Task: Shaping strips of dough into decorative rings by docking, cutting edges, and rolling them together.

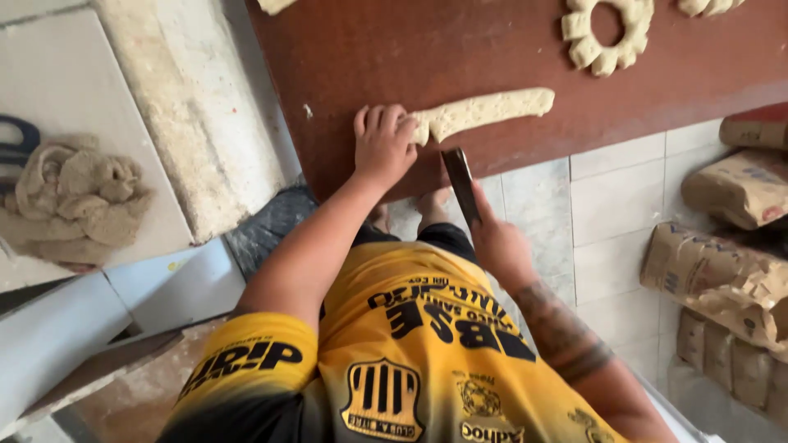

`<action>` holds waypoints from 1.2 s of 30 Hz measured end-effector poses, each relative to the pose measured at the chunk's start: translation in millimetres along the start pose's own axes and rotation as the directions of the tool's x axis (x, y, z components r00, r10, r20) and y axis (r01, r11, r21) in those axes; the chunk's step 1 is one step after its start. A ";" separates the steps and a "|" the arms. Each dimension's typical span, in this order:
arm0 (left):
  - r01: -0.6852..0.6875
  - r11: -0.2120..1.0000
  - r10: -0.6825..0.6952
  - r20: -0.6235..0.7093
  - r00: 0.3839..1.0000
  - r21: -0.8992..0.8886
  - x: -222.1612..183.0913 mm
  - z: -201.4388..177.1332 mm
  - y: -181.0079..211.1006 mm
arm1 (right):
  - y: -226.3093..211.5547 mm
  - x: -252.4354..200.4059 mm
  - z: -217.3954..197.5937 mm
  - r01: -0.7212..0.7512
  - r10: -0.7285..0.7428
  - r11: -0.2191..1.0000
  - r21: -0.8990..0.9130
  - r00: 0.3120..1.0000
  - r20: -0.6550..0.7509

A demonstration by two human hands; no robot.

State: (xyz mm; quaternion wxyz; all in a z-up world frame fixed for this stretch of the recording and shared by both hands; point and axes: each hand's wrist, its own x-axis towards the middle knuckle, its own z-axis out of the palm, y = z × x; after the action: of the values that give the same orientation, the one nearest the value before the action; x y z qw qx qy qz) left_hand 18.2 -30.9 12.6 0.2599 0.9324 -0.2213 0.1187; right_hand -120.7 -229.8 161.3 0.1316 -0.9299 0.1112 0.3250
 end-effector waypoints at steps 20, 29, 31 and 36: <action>0.005 0.999 -0.003 0.039 0.999 -0.048 27.2 32.5 51.2 | 43.2 12.3 -17.6 -0.098 0.104 0.990 0.098 0.993 -0.056; 0.067 0.998 -0.068 0.052 0.996 0.021 30.1 65.6 50.0 | 60.0 21.8 -35.3 -0.090 0.091 0.995 -0.037 0.996 0.021; 0.033 0.999 -0.033 0.027 0.999 0.020 33.4 64.1 53.5 | 78.0 21.7 -30.0 -0.102 0.102 0.995 0.016 0.995 -0.003; 0.008 0.999 -0.007 0.018 1.000 -0.042 50.0 66.5 84.4 | 73.5 43.5 -33.9 -0.115 0.124 0.988 0.103 0.989 -0.082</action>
State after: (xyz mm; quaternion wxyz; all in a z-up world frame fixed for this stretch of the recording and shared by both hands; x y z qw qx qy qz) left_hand 28.9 -149.0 10.3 0.2780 0.9285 -0.2226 0.1048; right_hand -89.4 -314.9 146.6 0.1523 -0.9273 0.1885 0.2851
